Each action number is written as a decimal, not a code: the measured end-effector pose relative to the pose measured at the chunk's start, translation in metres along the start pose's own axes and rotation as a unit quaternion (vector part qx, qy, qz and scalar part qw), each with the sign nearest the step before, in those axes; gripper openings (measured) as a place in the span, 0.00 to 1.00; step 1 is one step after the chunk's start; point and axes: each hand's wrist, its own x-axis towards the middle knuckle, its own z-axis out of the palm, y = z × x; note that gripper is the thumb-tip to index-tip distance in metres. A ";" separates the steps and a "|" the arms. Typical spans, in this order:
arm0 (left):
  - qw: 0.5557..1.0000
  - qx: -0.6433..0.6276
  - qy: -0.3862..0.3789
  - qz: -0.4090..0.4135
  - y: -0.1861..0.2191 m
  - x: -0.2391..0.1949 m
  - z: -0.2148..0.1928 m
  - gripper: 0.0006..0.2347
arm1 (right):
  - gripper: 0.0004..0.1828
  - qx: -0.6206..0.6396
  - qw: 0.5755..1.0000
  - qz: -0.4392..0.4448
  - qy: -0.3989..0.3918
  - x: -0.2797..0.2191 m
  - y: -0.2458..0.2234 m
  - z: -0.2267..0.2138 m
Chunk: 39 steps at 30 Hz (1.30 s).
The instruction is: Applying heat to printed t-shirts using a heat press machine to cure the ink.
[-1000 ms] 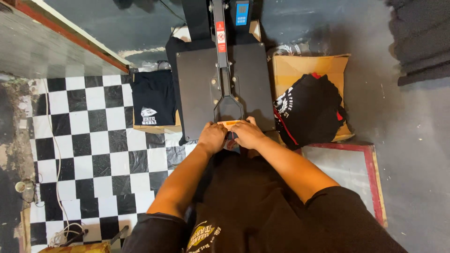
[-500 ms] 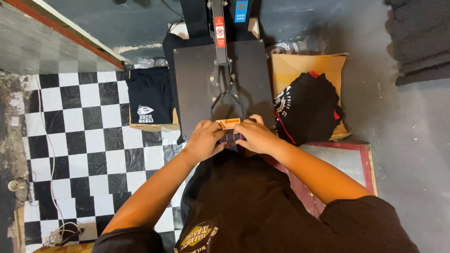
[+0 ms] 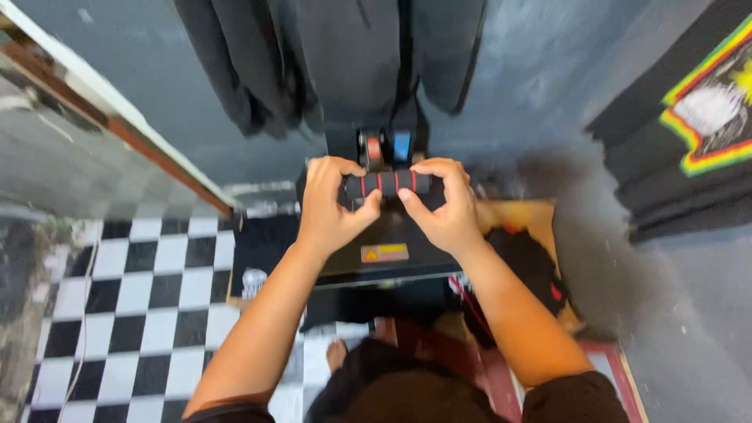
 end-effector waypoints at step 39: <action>0.988 -0.045 0.086 -0.123 0.009 -0.041 0.007 0.26 | 0.30 -0.017 0.995 0.035 0.097 -0.017 -0.005 0.007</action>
